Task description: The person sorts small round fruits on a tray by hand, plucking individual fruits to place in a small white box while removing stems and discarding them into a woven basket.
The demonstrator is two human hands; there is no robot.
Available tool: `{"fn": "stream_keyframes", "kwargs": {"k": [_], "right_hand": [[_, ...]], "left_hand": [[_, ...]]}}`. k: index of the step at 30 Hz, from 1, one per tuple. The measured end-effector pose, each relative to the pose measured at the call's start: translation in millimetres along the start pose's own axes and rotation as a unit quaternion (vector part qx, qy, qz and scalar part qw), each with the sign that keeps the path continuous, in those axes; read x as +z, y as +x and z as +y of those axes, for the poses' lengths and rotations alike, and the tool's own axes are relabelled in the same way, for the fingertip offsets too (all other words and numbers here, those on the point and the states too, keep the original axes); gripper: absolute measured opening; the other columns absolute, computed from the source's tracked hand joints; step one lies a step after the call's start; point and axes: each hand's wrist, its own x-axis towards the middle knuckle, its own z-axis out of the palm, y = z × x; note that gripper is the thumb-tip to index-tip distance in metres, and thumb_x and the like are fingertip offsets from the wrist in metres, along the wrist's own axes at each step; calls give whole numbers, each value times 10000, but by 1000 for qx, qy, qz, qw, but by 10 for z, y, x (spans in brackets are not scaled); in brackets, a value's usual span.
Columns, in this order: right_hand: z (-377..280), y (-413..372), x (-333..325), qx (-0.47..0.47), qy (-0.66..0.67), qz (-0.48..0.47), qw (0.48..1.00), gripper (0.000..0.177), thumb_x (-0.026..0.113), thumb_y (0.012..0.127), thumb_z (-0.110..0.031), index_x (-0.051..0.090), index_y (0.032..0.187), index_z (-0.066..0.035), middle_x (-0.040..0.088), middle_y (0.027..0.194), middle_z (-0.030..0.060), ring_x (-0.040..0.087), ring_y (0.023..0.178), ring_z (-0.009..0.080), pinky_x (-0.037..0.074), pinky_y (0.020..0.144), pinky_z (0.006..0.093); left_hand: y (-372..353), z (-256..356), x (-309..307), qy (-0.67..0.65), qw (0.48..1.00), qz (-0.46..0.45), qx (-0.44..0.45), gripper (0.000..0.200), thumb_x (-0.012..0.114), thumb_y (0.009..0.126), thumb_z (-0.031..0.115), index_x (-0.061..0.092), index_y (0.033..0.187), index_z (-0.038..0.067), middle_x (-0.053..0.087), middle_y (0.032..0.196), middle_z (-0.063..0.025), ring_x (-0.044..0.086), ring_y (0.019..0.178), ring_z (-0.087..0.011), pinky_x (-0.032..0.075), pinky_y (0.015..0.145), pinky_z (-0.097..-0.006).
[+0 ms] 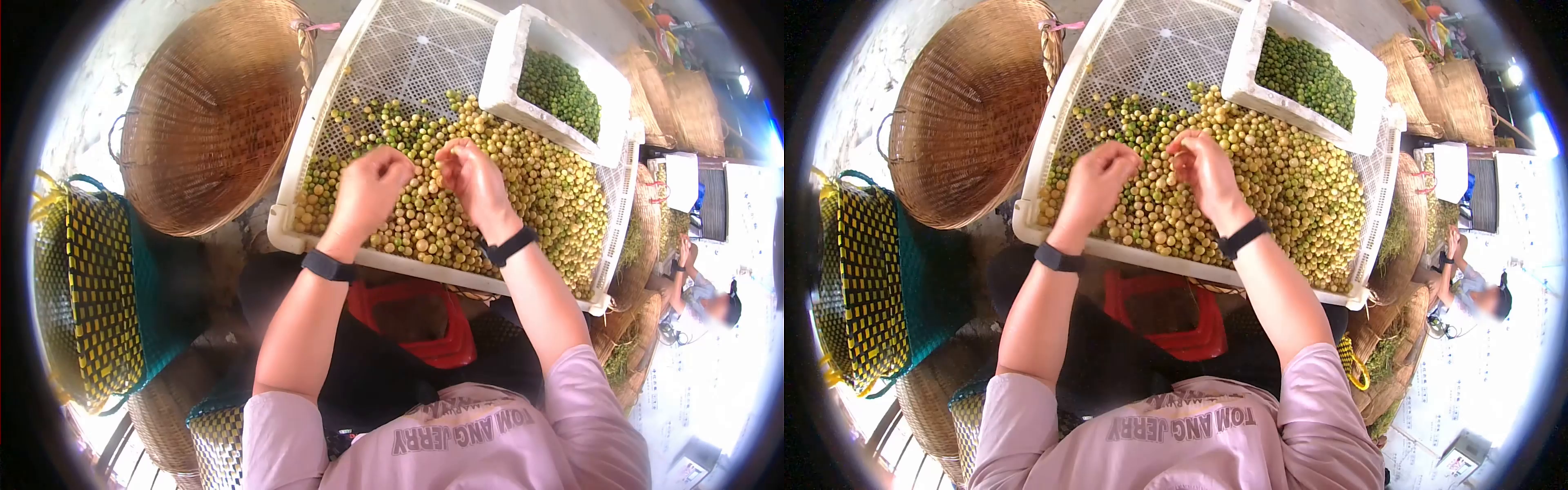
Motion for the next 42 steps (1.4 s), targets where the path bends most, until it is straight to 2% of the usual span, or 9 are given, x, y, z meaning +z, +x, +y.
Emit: {"fn": "stream_keyframes", "kwargs": {"k": [4,7,12,19,22,29,31,34,42], "right_hand": [[-80,508,45,-22,-118,-22,993,169,452,932,-134,614,944,-87,572,790,-25,477,594,85,409,543,228],[-90,800,304,-144,-453,21,879,117,567,909,-155,637,943,-69,605,785,22,557,617,135,447,562,321],[-6,1063,503,-263,-659,7,705,142,593,910,-200,621,932,-62,625,888,71,607,776,256,490,694,393],[-115,816,435,-38,-330,-12,943,175,570,951,-194,630,942,-29,605,800,-20,509,636,99,430,607,262],[-195,568,405,34,-187,-83,978,164,573,947,-174,631,957,-20,576,772,-43,453,615,46,376,560,203],[-98,142,598,-177,-322,-66,928,66,589,906,-70,617,910,-10,582,739,-33,487,634,32,388,556,196],[-104,108,598,-167,-311,-61,933,80,583,913,-96,621,905,-26,566,721,-33,472,615,38,378,547,200],[-173,59,548,78,-48,-42,995,99,590,911,-192,616,873,-103,466,670,-68,379,523,30,287,449,191],[-224,-18,581,54,-84,-67,993,120,590,941,-210,636,945,-99,501,707,-73,422,571,29,329,490,181]], "left_hand": [[88,101,-382,-188,979,61,-51,154,504,967,138,645,984,79,614,856,40,506,710,-4,399,585,-147],[111,76,-509,-257,960,87,-73,174,488,972,130,648,1025,85,603,887,47,491,715,9,382,564,-131],[135,73,-611,-294,947,103,-74,185,500,978,139,645,1065,64,573,875,51,462,699,-2,375,564,-135],[184,23,-519,-323,938,86,-90,172,523,985,194,625,1006,58,528,801,58,442,669,-2,347,547,-136],[187,1,-399,-256,960,31,-112,164,554,978,253,612,1003,103,549,807,68,462,685,-6,361,568,-146],[169,-72,-224,-208,976,-34,-57,228,615,949,297,609,1042,89,562,846,75,480,732,-1,397,621,-163],[147,-3,-217,-207,976,-35,-65,212,634,939,262,608,1031,74,571,865,68,491,756,-8,411,645,-173],[108,75,-174,-264,963,-43,1,180,644,932,219,614,1024,67,579,868,56,501,773,-18,416,664,-173],[88,81,-241,-204,979,-10,-1,154,603,953,174,627,999,30,555,814,64,450,703,-14,374,621,-177]]}}
